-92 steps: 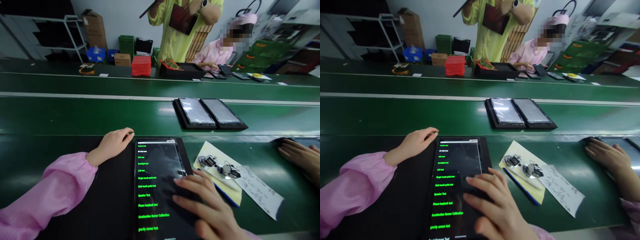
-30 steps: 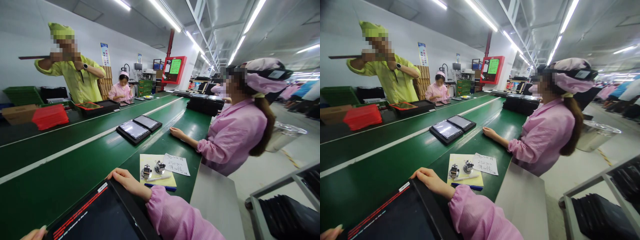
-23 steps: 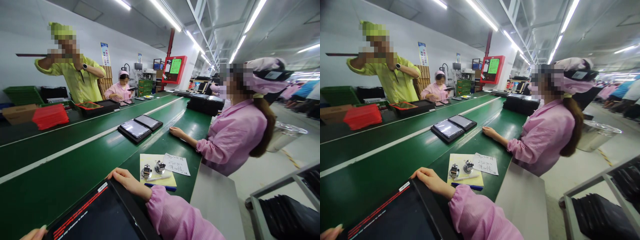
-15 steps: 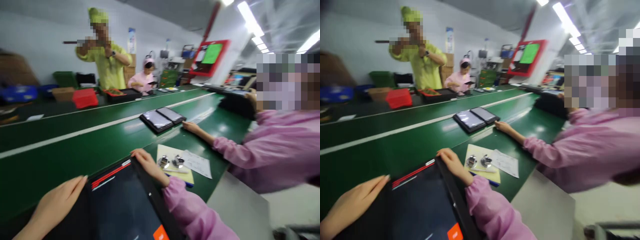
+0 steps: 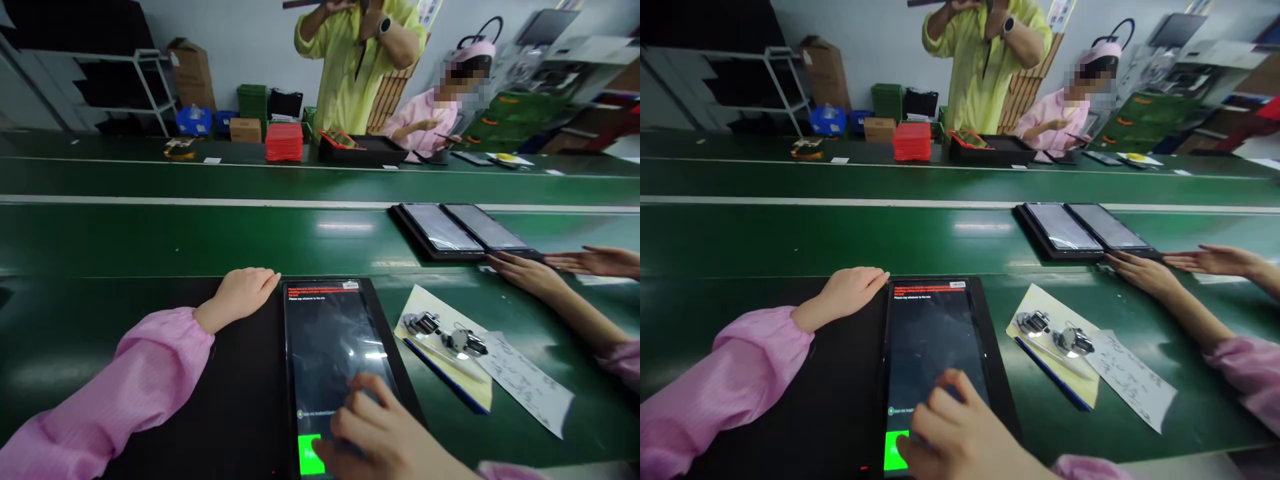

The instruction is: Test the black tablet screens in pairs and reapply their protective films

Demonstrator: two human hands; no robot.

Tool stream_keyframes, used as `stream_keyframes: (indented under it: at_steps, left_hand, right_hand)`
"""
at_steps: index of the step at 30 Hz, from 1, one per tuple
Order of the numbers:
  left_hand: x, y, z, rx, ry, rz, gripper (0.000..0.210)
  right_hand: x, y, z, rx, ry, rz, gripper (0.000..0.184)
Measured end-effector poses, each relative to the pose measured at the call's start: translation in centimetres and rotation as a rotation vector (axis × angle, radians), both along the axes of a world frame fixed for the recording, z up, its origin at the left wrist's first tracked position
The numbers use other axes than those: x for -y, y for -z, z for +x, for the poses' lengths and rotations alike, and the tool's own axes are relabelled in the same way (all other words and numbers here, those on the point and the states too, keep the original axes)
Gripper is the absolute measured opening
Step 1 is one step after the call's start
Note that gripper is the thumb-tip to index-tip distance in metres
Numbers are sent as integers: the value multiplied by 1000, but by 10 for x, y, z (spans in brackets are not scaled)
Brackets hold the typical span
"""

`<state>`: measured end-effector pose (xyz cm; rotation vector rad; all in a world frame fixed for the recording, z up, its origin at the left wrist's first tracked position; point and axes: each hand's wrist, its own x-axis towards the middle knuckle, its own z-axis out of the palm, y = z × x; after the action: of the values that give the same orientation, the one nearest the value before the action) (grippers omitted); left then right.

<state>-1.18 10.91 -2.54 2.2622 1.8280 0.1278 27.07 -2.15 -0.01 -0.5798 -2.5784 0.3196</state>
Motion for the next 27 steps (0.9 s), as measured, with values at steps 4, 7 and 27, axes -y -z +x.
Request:
stream_keyframes:
  at_steps: [4, 7, 27]
  left_hand:
    - [0, -1, 0, -5, 14, 27, 48]
    - [1, 0, 1, -8, 22, 47, 48]
    - [2, 3, 2, 50, 48, 70, 47]
  right_hand:
    - [-76, -20, -19, 55, 140, -29, 38]
    - [-116, -17, -39, 190, 291, 58, 35]
    - [-120, -3, -34, 400, 366, -191, 29]
